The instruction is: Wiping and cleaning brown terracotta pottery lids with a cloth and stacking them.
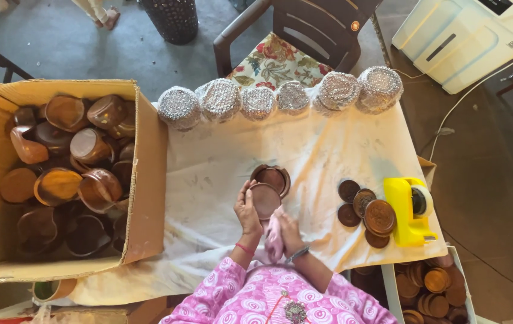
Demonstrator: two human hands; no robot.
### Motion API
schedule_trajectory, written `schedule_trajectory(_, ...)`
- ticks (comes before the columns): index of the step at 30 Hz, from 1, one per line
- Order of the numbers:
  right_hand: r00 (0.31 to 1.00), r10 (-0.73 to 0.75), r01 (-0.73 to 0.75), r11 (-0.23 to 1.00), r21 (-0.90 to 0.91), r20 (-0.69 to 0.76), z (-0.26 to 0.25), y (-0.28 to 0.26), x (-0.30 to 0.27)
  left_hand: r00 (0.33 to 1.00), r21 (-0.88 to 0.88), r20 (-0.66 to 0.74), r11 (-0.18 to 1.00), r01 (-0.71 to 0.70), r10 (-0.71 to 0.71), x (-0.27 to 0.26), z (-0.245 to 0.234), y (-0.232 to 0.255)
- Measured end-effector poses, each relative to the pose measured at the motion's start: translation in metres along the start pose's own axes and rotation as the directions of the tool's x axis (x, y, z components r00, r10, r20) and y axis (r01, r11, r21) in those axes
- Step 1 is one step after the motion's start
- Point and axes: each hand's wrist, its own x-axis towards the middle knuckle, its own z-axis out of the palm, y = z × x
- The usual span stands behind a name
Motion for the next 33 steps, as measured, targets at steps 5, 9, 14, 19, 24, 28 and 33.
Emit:
schedule_trajectory(5,0.994,-0.101,0.107,0.987,-0.119,0.052,-0.013,0.025,0.018,0.998,0.188,-0.046,0.982,-0.028,0.037,-0.006,-0.011,-0.016)
schedule_trajectory(9,0.972,-0.168,0.153,0.984,-0.095,-0.166,-0.004,-0.030,0.017,0.992,0.257,0.058,0.962,0.095,-0.113,-0.023,-0.018,-0.014)
schedule_trajectory(14,0.983,-0.074,0.039,0.979,-0.201,-0.167,-0.023,0.003,0.022,0.961,0.148,0.085,0.957,0.249,-0.263,-0.016,-0.020,-0.018)
schedule_trajectory(19,0.978,-0.133,0.200,0.817,-0.540,0.162,-0.037,0.041,0.027,0.987,0.274,-0.015,0.948,0.161,-0.163,0.022,-0.024,-0.015)
schedule_trajectory(24,0.991,-0.051,0.098,0.908,-0.407,0.123,-0.039,0.014,0.020,0.978,0.400,-0.001,0.896,0.192,-0.209,0.045,-0.028,-0.029)
schedule_trajectory(28,0.993,-0.089,0.118,0.874,-0.471,0.084,-0.054,0.012,0.015,0.971,0.531,0.001,0.823,0.203,-0.241,0.044,-0.011,-0.013)
schedule_trajectory(33,1.000,-0.003,0.011,0.925,-0.380,0.022,-0.060,0.005,0.014,0.984,0.809,0.008,0.579,0.097,-0.176,0.039,0.009,0.014)
